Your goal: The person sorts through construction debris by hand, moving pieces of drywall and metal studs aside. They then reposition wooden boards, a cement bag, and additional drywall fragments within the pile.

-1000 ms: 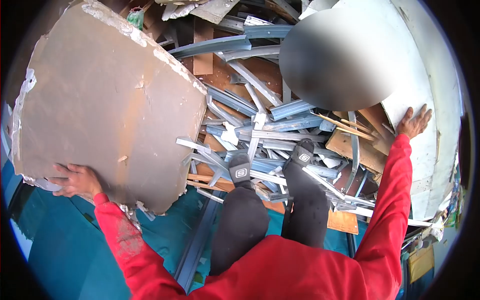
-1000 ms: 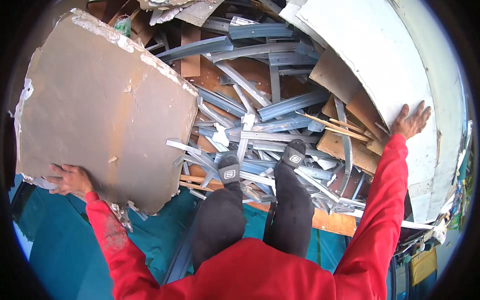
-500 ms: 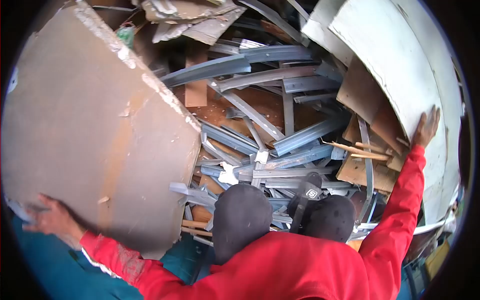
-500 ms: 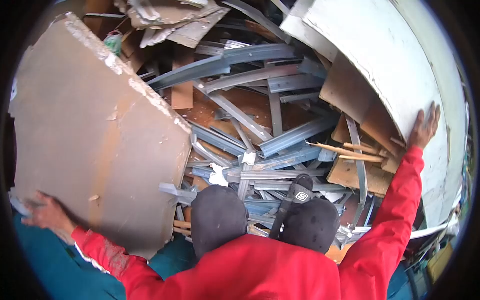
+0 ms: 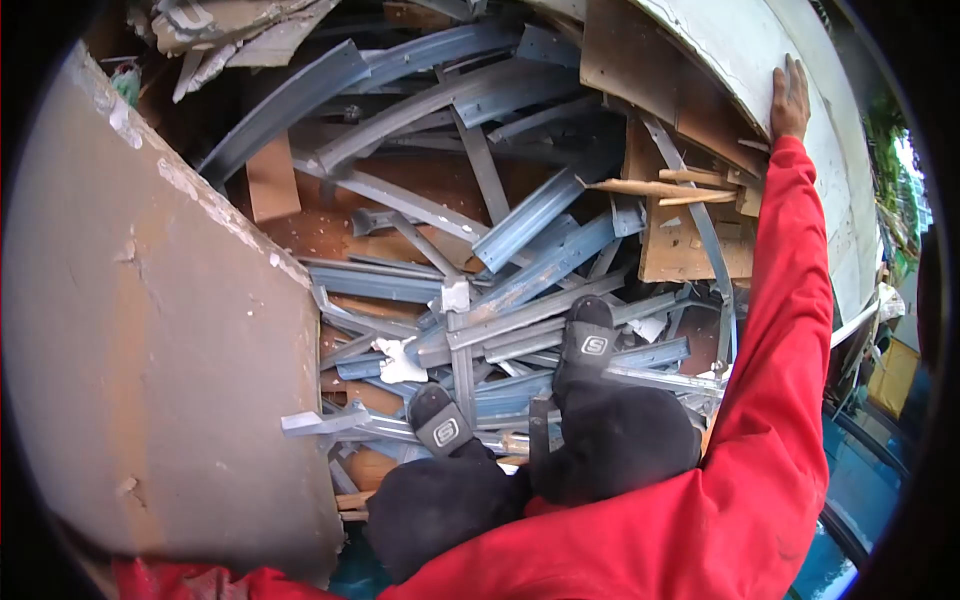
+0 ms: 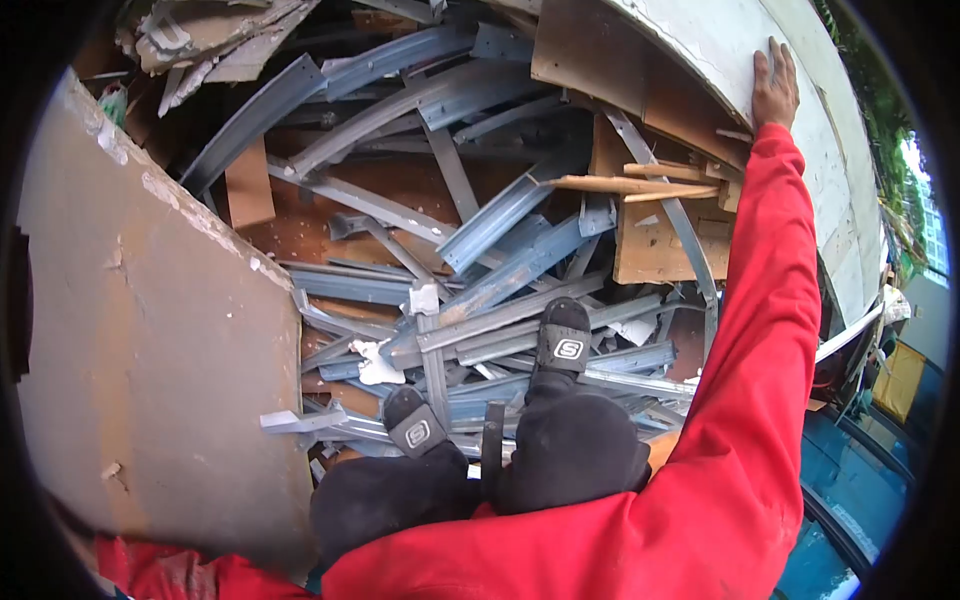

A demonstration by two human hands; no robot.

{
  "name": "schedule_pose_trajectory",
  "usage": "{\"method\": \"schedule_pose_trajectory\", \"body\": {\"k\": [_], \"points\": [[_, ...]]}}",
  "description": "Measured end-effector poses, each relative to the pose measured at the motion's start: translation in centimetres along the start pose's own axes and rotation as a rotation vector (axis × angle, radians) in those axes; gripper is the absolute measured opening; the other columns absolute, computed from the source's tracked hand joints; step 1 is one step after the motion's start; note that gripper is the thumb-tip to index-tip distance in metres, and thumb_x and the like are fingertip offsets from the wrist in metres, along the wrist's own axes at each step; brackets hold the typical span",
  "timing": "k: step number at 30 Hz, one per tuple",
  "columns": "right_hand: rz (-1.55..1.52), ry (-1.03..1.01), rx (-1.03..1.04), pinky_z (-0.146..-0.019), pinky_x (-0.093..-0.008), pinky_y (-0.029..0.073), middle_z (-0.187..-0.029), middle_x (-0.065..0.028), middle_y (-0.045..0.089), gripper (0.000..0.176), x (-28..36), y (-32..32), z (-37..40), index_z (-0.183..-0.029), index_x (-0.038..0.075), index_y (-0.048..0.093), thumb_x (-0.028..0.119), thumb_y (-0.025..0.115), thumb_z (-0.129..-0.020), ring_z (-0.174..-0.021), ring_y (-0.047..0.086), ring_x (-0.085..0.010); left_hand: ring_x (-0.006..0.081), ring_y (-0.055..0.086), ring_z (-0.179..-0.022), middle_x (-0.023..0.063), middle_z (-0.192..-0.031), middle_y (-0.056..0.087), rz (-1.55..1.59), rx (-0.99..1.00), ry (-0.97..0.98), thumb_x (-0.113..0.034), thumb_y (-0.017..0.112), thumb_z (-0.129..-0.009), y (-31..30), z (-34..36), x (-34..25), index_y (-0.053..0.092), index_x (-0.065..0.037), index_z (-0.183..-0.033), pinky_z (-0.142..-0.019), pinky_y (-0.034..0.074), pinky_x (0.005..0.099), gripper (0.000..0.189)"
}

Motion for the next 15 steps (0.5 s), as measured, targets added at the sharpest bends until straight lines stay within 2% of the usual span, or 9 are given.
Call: {"method": "schedule_pose_trajectory", "body": {"k": [3,6,7,8,10,12,13,14,15], "points": [[0.021,0.008,0.044,-0.117,-0.0382,0.02,-0.156,-0.0105,0.032,0.059,-1.9,1.2,-0.2,-0.149,0.023,0.037,0.054,0.034,-0.099,-0.145,0.026,-0.0262,0.0459,0.053,-0.115,0.0278,-0.126,0.054,-0.004,-0.004,-0.008,-0.052,0.056,-0.086,-0.2,-0.2,0.2,0.059,-0.003,-0.121,-0.089,0.044,0.0648,0.06],[0.04,-0.028,0.04,-0.118,-0.038,0.02,-0.156,-0.0125,0.031,0.059,-3.9,2.6,-0.8,-0.15,0.024,0.036,0.054,0.033,-0.1,-0.145,0.026,-0.0278,0.0442,0.054,-0.114,0.026,-0.126,0.055,-0.01,-0.012,-0.015,-0.05,0.056,-0.086,-0.3,-0.4,0.3,0.059,-0.003,-0.12,-0.087,0.044,0.0648,0.058],[-0.027,-0.032,0.072,-0.118,-0.0375,0.02,-0.157,-0.0138,0.028,0.061,-3.2,2.3,-0.7,-0.151,0.019,0.033,0.052,0.035,-0.1,-0.146,0.023,-0.0291,0.0437,0.055,-0.113,0.0254,-0.125,0.055,-0.013,-0.017,-0.022,-0.049,0.056,-0.086,-0.3,-0.3,0.1,0.059,-0.003,-0.119,-0.087,0.044,0.0648,0.057],[-0.01,-0.015,0.038,-0.115,-0.0377,0.027,-0.149,-0.0151,0.043,0.057,-2.8,1.7,-0.8,-0.144,0.012,0.045,0.047,0.041,-0.1,-0.141,0.034,-0.0322,0.0431,0.055,-0.113,0.0248,-0.125,0.055,-0.012,-0.017,-0.031,-0.049,0.055,-0.086,-0.3,-0.3,-0.2,0.06,-0.003,-0.119,-0.087,0.045,0.0649,0.056],[-0.026,0.214,0.213,-0.103,-0.036,0.04,-0.127,-0.016,0.062,0.047,2.7,-4.2,0.7,-0.131,0.006,0.06,0.039,0.048,-0.099,-0.119,0.056,-0.0305,0.042,0.056,-0.112,0.0235,-0.125,0.056,-0.014,-0.028,-0.052,-0.048,0.055,-0.086,-0.5,-0.3,-0.6,0.06,-0.003,-0.117,-0.086,0.045,0.0649,0.055],[-0.537,0.324,-0.069,-0.087,-0.0331,0.047,-0.101,-0.0133,0.071,0.038,10.4,-10.7,6.5,-0.112,0.002,0.069,0.032,0.049,-0.099,-0.092,0.063,-0.0226,0.0408,0.057,-0.111,0.0223,-0.125,0.057,-0.009,-0.033,-0.061,-0.047,0.055,-0.086,-0.6,-0.6,-1.7,0.06,-0.003,-0.116,-0.085,0.045,0.0649,0.053],[-0.716,0.562,0.002,-0.085,-0.0304,0.048,-0.096,-0.012,0.07,0.038,14.2,-13.1,11.3,-0.099,-0.002,0.067,0.03,0.046,-0.101,-0.09,0.064,-0.018,0.0403,0.058,-0.111,0.0217,-0.124,0.057,-0.005,-0.036,-0.067,-0.046,0.055,-0.086,-0.6,-0.8,-2.4,0.061,-0.003,-0.116,-0.084,0.045,0.0649,0.053],[-0.935,0.439,0.028,-0.076,-0.0302,0.048,-0.083,-0.0092,0.066,0.034,16.2,-14.1,15.5,-0.09,0.001,0.063,0.027,0.044,-0.102,-0.077,0.062,-0.018,0.0397,0.058,-0.11,0.0211,-0.124,0.057,-0.004,-0.038,-0.077,-0.046,0.055,-0.086,-0.6,-1.1,-3.2,0.061,-0.003,-0.115,-0.084,0.045,0.065,0.052],[-0.967,0.729,0.087,-0.072,-0.0301,0.048,-0.077,-0.0061,0.062,0.028,19.0,-14.4,21.8,-0.089,0.005,0.06,0.025,0.046,-0.101,-0.073,0.06,-0.0168,0.0391,0.059,-0.11,0.0205,-0.124,0.058,0.003,-0.036,-0.082,-0.045,0.055,-0.086,-0.9,-1.4,-4.3,0.061,-0.003,-0.114,-0.083,0.046,0.065,0.051]]}}
Point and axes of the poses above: each hand's wrist, its own z-axis away from the middle knuckle, its own y-axis out of the palm, x = y × z, the point moved 4 cm from there along -z, towards the middle knuckle
